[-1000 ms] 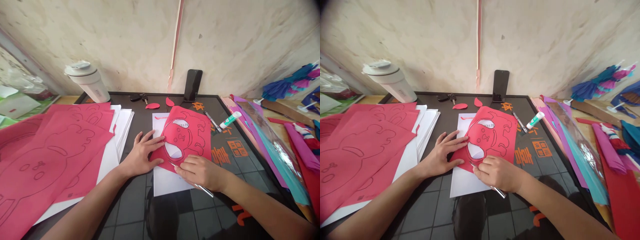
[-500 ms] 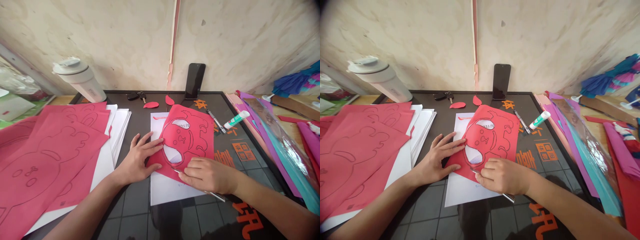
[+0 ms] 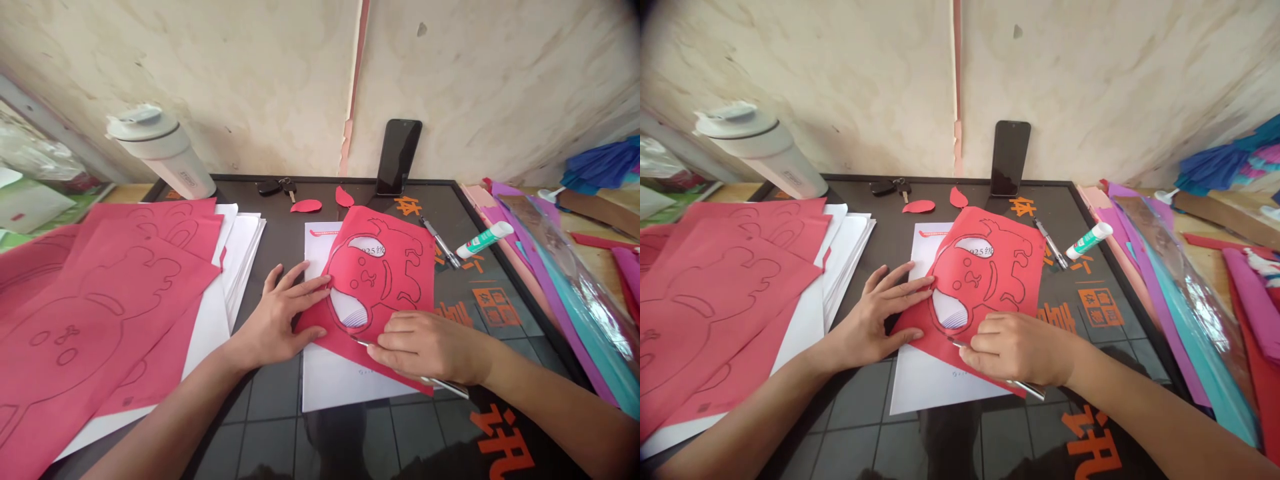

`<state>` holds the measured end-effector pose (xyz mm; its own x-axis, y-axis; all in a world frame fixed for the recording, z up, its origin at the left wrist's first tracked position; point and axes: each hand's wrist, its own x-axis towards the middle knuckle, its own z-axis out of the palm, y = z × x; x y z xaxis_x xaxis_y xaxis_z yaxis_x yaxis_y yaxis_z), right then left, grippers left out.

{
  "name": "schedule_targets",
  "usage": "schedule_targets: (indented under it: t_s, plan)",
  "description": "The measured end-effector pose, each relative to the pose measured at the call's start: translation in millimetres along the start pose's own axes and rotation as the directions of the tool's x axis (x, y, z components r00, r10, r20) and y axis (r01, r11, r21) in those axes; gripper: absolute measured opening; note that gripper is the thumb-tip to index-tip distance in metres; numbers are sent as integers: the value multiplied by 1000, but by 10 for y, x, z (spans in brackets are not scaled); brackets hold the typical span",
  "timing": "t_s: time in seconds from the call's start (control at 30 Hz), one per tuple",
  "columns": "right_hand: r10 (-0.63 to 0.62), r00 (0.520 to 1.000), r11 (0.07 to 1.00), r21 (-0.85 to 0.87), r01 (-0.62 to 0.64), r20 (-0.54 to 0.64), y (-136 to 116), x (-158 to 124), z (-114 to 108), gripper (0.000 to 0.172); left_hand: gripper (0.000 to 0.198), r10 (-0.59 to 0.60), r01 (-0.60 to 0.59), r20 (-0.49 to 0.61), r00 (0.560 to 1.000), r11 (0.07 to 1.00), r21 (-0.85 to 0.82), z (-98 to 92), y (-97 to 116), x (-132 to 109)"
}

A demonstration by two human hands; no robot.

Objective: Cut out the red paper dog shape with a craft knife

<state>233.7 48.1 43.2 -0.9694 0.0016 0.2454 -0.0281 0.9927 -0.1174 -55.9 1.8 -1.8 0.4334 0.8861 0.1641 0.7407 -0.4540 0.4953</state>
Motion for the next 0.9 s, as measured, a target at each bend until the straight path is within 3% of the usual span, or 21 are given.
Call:
schedule_targets:
  t_s: [0.27, 0.37, 0.43, 0.53, 0.6, 0.73, 0.8, 0.9]
  plan:
    - [-28, 999, 999, 47, 27, 28, 29, 17, -102, 27, 56, 5, -5, -4, 1000, 1000, 6, -5, 7, 1]
    - [31, 999, 997, 72, -31, 10, 3, -18, -76, 23, 53, 19, -19, -7, 1000, 1000, 16, 3, 14, 5]
    - [118, 990, 983, 149, -104, -83, -23, -83, -25, 22, 53, 25, -24, -35, 999, 999, 27, 27, 17, 6]
    - [303, 909, 941, 242, -237, -286, -55, -205, 76, 31, 59, -31, 37, -153, 988, 999, 33, 83, 12, 10]
    - [401, 849, 916, 172, -363, -345, -76, -267, 145, 28, 59, -89, 95, -229, 969, 995, 16, 119, 3, 19]
    - [533, 824, 838, -11, -545, -192, -161, -277, 266, 30, 35, -140, 125, -279, 950, 990, -71, 137, -5, 53]
    - [600, 794, 795, -40, -606, -99, -228, -225, 317, 38, 22, -190, 149, -289, 938, 976, -159, 117, 13, 78]
    - [680, 731, 729, -58, -682, -58, -322, -110, 375, 40, 9, -322, 219, -296, 899, 918, -332, 60, 76, 122]
